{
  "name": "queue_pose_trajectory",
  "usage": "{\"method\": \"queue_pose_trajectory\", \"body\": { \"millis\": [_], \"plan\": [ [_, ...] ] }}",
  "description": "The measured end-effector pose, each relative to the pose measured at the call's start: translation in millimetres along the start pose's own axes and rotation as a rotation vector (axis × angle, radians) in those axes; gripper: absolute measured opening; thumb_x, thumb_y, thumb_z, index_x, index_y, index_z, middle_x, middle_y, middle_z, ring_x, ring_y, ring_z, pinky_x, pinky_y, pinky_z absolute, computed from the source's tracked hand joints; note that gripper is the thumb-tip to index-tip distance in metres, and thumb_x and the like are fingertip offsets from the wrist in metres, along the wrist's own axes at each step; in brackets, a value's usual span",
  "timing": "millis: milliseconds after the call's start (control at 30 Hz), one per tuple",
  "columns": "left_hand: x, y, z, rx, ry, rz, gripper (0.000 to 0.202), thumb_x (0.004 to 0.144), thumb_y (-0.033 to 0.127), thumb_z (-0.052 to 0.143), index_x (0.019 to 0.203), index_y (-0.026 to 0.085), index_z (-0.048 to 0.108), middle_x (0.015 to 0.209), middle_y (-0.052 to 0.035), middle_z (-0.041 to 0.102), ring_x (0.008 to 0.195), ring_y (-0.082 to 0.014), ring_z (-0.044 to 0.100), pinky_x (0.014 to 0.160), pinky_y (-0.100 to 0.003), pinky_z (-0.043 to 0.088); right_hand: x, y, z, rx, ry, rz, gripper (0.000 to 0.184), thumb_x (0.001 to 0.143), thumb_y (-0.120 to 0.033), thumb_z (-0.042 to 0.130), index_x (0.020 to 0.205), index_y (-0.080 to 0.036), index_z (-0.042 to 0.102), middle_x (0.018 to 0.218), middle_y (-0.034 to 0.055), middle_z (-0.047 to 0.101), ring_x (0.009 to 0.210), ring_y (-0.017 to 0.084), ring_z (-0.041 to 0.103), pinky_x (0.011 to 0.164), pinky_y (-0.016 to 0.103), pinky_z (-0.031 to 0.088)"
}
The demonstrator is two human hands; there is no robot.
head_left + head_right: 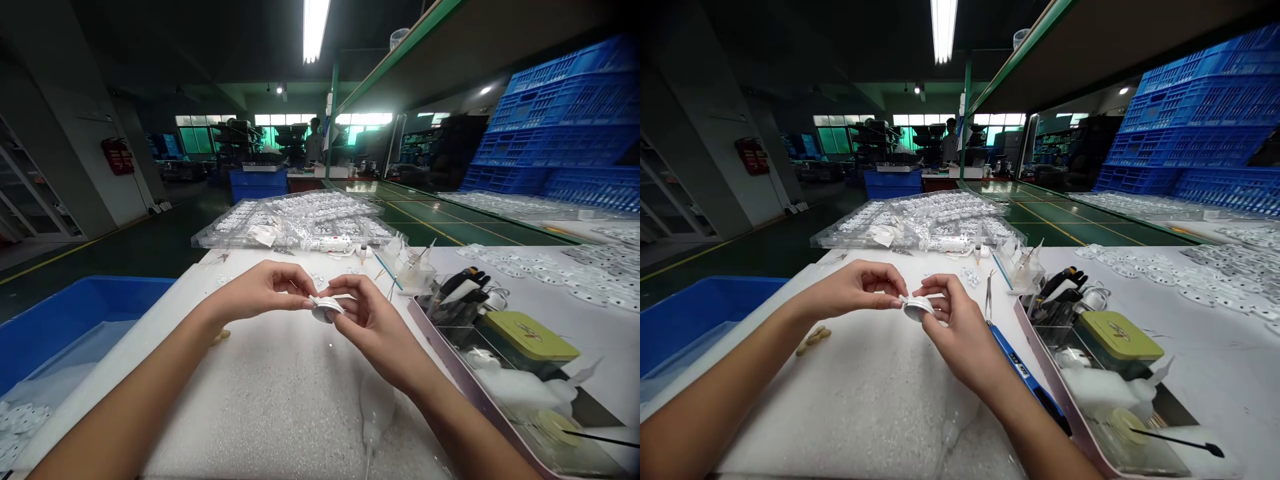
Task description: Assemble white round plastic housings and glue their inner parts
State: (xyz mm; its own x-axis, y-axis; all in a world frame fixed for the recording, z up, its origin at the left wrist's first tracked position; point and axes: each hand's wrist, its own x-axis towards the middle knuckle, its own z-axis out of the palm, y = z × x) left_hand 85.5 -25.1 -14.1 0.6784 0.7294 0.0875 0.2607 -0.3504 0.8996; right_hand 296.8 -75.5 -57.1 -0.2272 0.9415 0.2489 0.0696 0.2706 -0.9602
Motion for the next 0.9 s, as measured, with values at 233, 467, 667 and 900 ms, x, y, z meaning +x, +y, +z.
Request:
{"method": "queue_pose_trajectory", "body": {
  "millis": [233, 467, 667, 900],
  "plan": [
    [-1, 1, 0.8, 0.060, 0.005, 0.039, 0.014, 0.080, 0.030, 0.076, 0.092, 0.023, 0.074, 0.092, -0.0011, 0.070, 0.087, -0.0154, 0.062, 0.076, -0.023, 0.049, -1, -1, -1, -0.113, -0.080, -0.082, 0.018, 0.086, -0.017, 0.056, 0.103, -0.023, 0.058, 0.107, 0.0021, 0.066, 0.107, 0.017, 0.064, 0.095, 0.033, 0.049],
    [-2, 3, 5.5, 0.050, -0.009, 0.021, 0.013, 0.081, 0.032, 0.075, 0.091, 0.023, 0.074, 0.095, -0.0028, 0.071, 0.092, -0.0184, 0.065, 0.081, -0.026, 0.052, -2, 3, -2, -0.178, -0.053, -0.099, 0.027, 0.084, -0.010, 0.051, 0.107, -0.023, 0.057, 0.114, 0.0028, 0.065, 0.110, 0.017, 0.063, 0.099, 0.035, 0.048],
    [-1, 5, 13.5, 0.016, 0.008, 0.007, 0.006, 0.082, 0.027, 0.073, 0.086, 0.022, 0.071, 0.095, -0.0012, 0.069, 0.092, -0.0159, 0.063, 0.081, -0.023, 0.049, -1, 5, 0, -0.176, 0.013, -0.090, 0.028, 0.081, -0.010, 0.051, 0.106, -0.023, 0.054, 0.112, 0.0052, 0.066, 0.108, 0.018, 0.064, 0.097, 0.036, 0.050],
    [0, 1, 19.6, -0.073, 0.054, -0.024, 0.011, 0.085, 0.032, 0.068, 0.091, 0.022, 0.070, 0.100, -0.0042, 0.065, 0.097, -0.0199, 0.062, 0.085, -0.030, 0.049, -4, 0, 2, -0.108, 0.098, -0.127, 0.025, 0.082, -0.014, 0.056, 0.105, -0.022, 0.054, 0.109, 0.0057, 0.067, 0.106, 0.018, 0.065, 0.093, 0.032, 0.054]
  ]
}}
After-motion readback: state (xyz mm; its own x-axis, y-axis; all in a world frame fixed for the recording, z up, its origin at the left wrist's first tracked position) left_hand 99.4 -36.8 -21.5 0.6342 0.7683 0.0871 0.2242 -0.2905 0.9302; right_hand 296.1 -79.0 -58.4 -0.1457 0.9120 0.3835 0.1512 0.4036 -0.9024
